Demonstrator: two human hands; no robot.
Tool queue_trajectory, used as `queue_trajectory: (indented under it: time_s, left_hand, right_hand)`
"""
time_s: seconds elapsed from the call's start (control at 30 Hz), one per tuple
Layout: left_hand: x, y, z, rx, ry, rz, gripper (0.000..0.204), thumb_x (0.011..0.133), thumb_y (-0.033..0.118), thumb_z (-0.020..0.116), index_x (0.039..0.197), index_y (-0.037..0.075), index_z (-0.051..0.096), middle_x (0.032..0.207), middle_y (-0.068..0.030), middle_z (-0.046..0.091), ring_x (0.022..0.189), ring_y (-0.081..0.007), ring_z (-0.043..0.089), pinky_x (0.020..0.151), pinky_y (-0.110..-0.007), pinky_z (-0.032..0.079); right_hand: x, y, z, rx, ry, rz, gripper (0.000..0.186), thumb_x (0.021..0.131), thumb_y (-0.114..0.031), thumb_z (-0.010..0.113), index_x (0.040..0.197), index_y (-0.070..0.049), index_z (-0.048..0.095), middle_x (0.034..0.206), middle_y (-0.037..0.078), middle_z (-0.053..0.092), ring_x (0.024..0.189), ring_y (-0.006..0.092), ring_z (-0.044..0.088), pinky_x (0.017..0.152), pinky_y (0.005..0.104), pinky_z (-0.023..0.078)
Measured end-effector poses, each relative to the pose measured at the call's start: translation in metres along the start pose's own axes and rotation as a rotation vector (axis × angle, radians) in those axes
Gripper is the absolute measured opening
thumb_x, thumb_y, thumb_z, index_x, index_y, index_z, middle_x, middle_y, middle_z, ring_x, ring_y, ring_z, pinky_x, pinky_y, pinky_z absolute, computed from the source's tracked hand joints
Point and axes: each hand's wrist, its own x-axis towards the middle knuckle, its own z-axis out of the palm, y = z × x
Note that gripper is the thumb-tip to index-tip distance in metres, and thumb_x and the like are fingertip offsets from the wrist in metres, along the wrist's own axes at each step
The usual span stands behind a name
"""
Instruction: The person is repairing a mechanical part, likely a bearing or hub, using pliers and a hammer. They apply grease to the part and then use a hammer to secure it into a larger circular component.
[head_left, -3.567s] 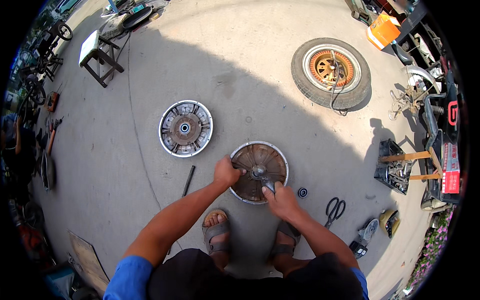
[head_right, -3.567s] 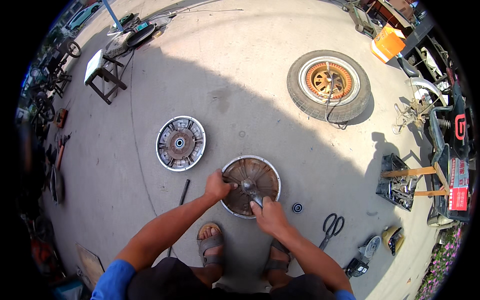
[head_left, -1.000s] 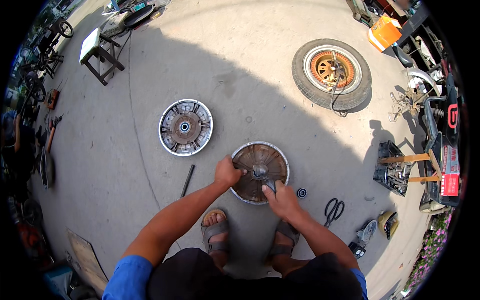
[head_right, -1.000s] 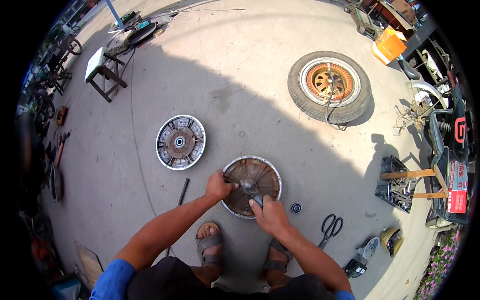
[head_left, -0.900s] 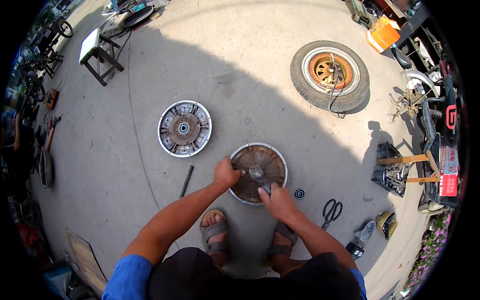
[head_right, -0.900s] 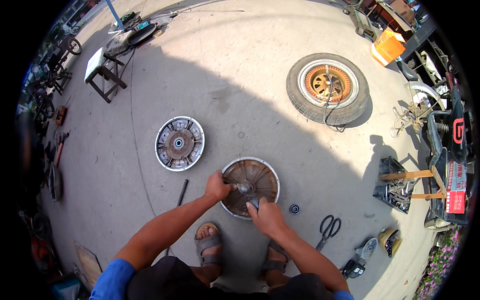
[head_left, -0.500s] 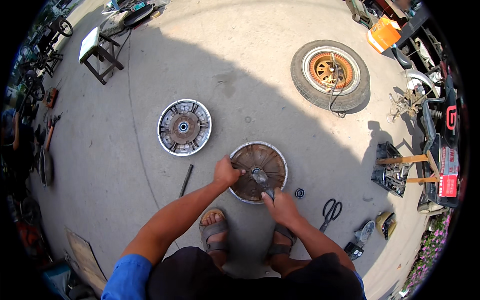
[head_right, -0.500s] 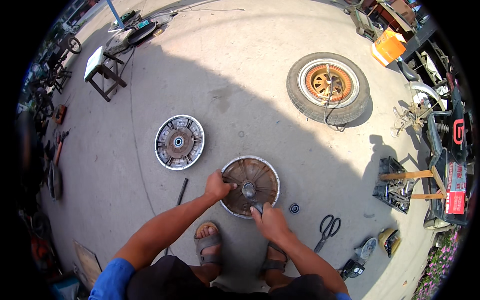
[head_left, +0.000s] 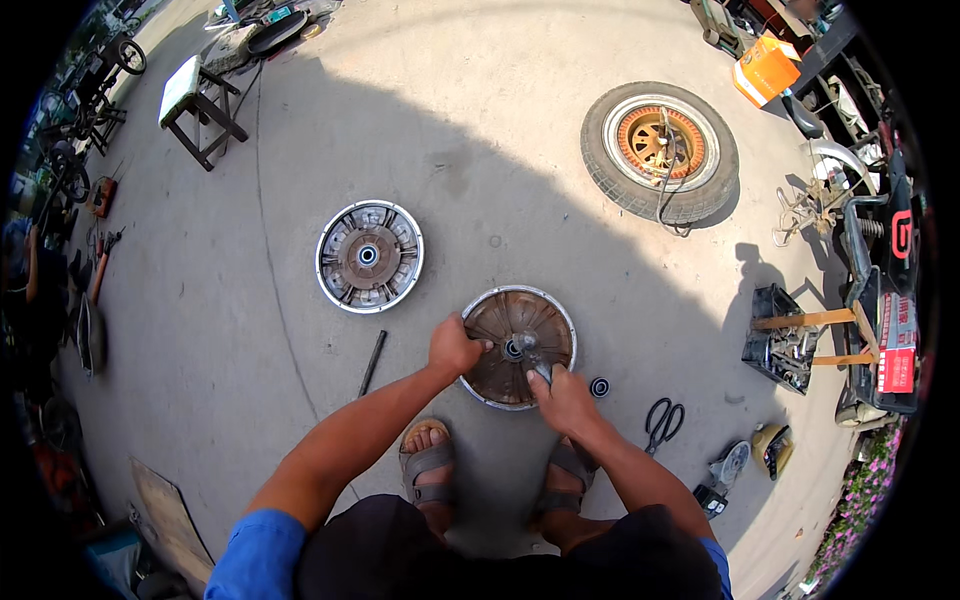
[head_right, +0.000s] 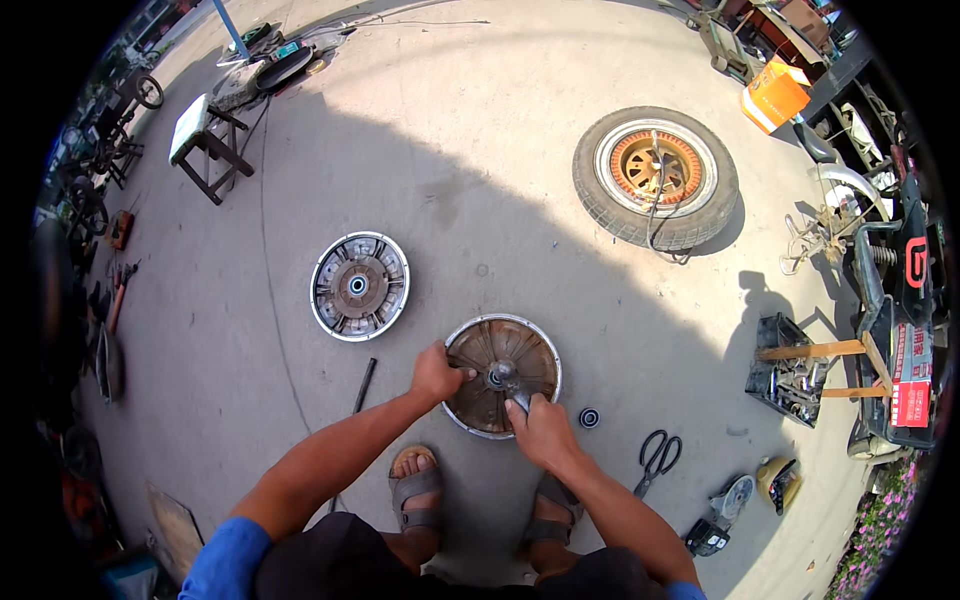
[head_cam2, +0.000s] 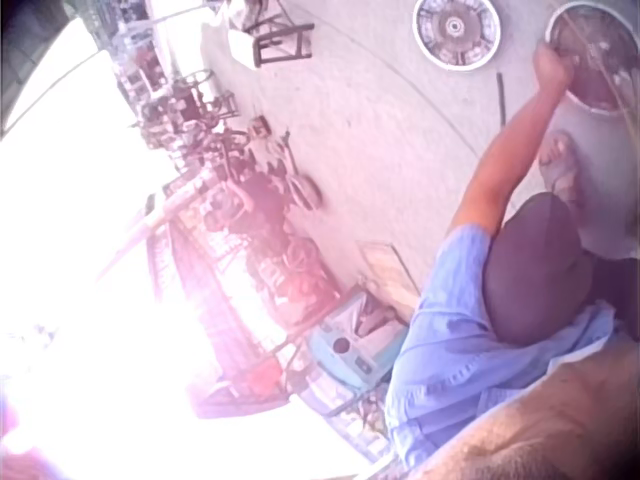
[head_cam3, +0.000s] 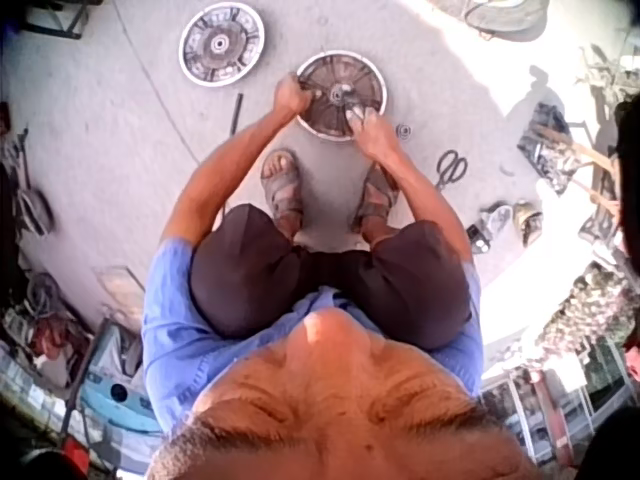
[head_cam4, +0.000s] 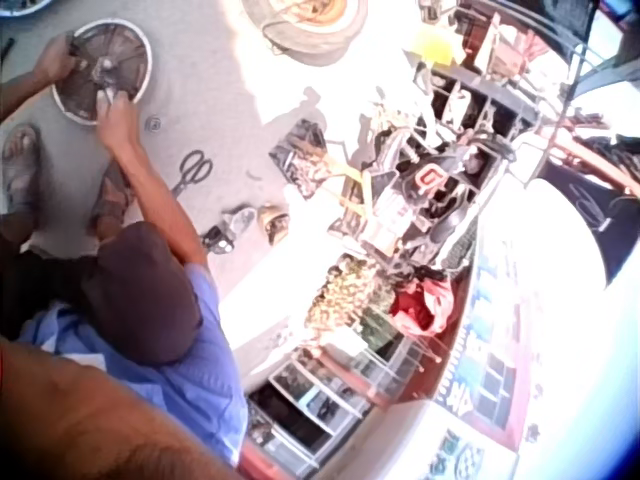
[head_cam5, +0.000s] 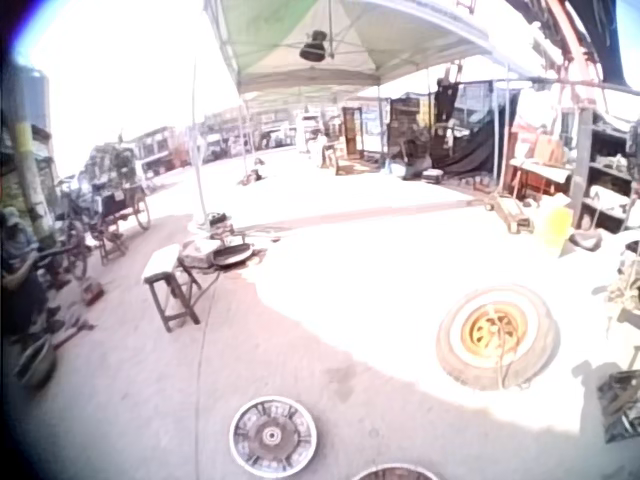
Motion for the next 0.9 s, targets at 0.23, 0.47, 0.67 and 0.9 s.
queue_trajectory:
  time_s: [0.23, 0.47, 0.67, 0.9]
  left_hand:
    - [0.006, -0.004, 0.004, -0.048, 0.013, 0.000, 0.053, 0.062, 0.030, 0.091, 0.093, -0.003, 0.064, 0.096, -0.0236, 0.070, 0.093, -0.0376, 0.068, 0.082, -0.044, 0.053]
    - [-0.001, -0.001, 0.000, 0.017, -0.008, -0.003, 0.051, 0.064, 0.027, 0.090, 0.095, -0.004, 0.064, 0.097, -0.0245, 0.070, 0.095, -0.0379, 0.068, 0.084, -0.044, 0.053]
    - [0.003, 0.000, 0.003, -0.037, 0.026, 0.017, 0.052, 0.064, 0.027, 0.090, 0.095, -0.005, 0.064, 0.098, -0.0250, 0.069, 0.095, -0.0390, 0.068, 0.083, -0.045, 0.053]
    - [0.000, 0.001, 0.001, 0.023, -0.010, -0.010, 0.056, 0.064, 0.029, 0.091, 0.099, -0.005, 0.064, 0.100, -0.0239, 0.070, 0.097, -0.0387, 0.068, 0.086, -0.044, 0.053]
  right_hand:
    - [-0.007, -0.025, -0.003, -0.016, 0.058, -0.050, 0.051, 0.096, -0.038, 0.059, 0.084, 0.011, 0.056, 0.072, 0.036, 0.061, 0.069, 0.0527, 0.062, 0.062, 0.0561, 0.049]
    - [-0.001, -0.008, -0.005, 0.035, 0.001, 0.027, 0.050, 0.096, -0.038, 0.060, 0.082, 0.010, 0.058, 0.073, 0.034, 0.062, 0.071, 0.0519, 0.063, 0.064, 0.0558, 0.050]
    - [-0.021, -0.010, -0.004, -0.017, -0.022, 0.060, 0.050, 0.096, -0.038, 0.059, 0.085, 0.010, 0.057, 0.074, 0.037, 0.061, 0.074, 0.0533, 0.062, 0.067, 0.0575, 0.049]
    - [-0.014, 0.002, 0.004, -0.010, -0.048, 0.086, 0.051, 0.096, -0.039, 0.058, 0.087, 0.011, 0.056, 0.075, 0.038, 0.061, 0.074, 0.0549, 0.061, 0.068, 0.0586, 0.049]
